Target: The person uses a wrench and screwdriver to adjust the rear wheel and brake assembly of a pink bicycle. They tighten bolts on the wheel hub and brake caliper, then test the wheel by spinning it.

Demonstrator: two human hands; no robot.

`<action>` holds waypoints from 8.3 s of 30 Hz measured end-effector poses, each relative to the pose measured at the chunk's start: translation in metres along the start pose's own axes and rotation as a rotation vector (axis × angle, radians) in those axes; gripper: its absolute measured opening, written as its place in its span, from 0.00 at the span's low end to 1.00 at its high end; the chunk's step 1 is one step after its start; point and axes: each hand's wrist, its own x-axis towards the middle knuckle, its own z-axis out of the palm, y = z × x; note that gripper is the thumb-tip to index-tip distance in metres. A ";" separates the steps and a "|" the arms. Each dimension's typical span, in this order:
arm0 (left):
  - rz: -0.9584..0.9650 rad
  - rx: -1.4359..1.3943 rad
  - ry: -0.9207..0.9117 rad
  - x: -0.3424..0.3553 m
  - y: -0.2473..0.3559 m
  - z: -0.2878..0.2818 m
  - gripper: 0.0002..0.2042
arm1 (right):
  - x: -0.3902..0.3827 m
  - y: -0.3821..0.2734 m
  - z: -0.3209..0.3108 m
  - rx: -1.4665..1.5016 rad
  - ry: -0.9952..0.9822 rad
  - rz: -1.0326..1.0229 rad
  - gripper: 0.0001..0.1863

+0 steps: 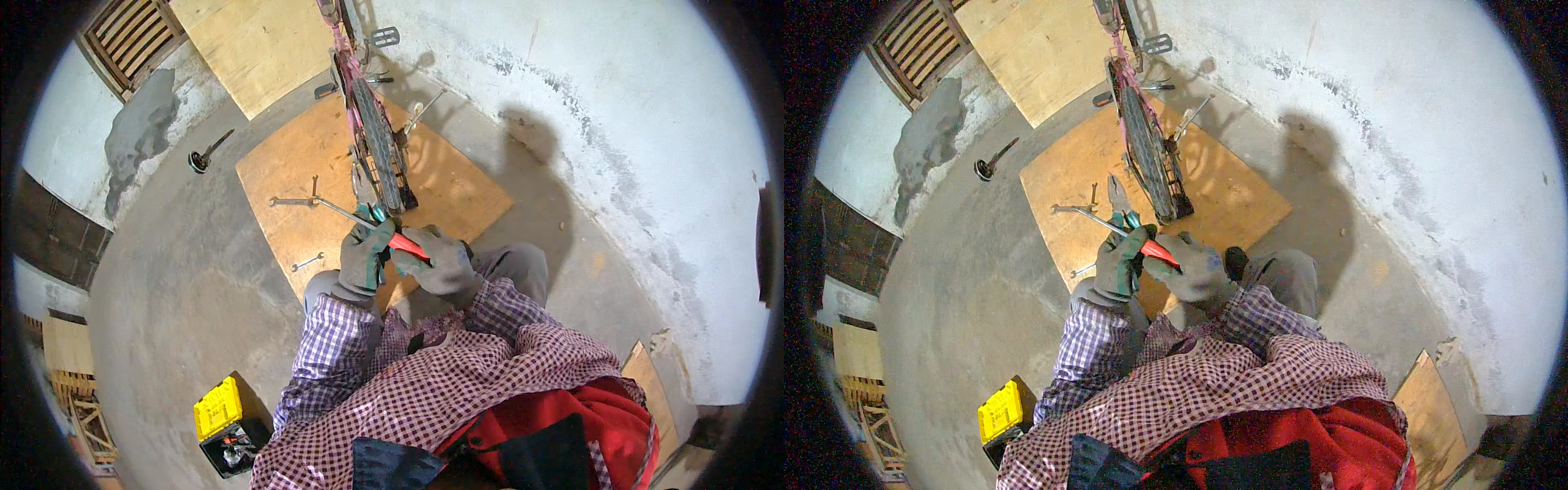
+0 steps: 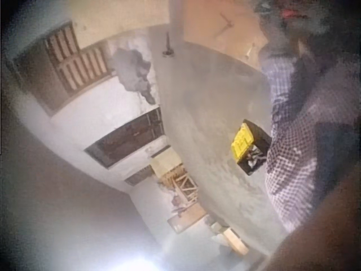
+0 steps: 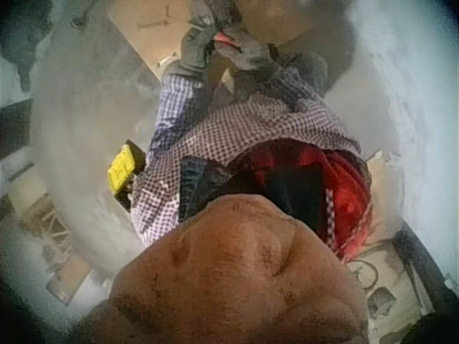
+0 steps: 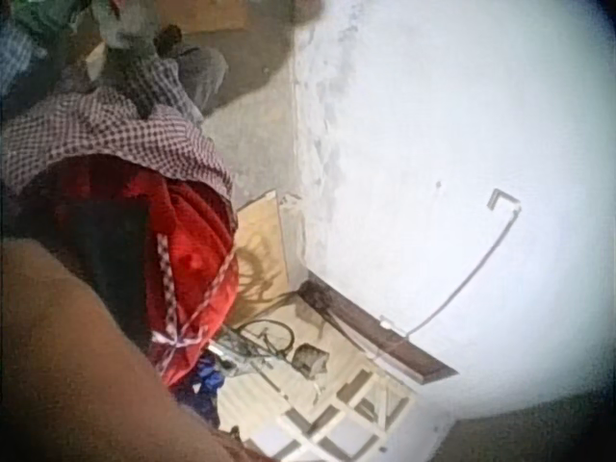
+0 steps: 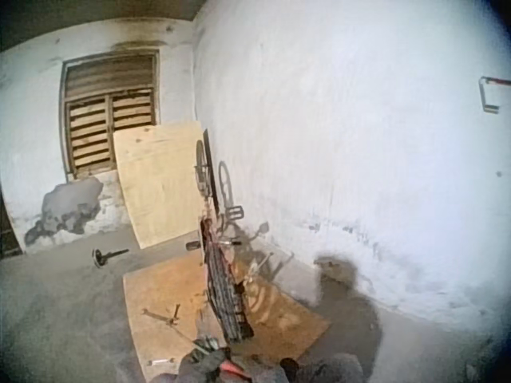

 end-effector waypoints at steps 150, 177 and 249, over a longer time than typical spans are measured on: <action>-0.704 1.071 -0.348 1.001 0.058 -0.215 0.13 | 0.875 0.551 -0.147 0.499 0.087 0.583 0.19; -1.012 1.389 -0.549 1.111 0.079 -0.173 0.19 | 0.907 0.561 -0.154 0.397 -0.018 0.558 0.18; 0.158 1.774 -0.047 1.003 0.030 -0.235 0.12 | 0.878 0.564 -0.089 0.422 -0.059 0.569 0.33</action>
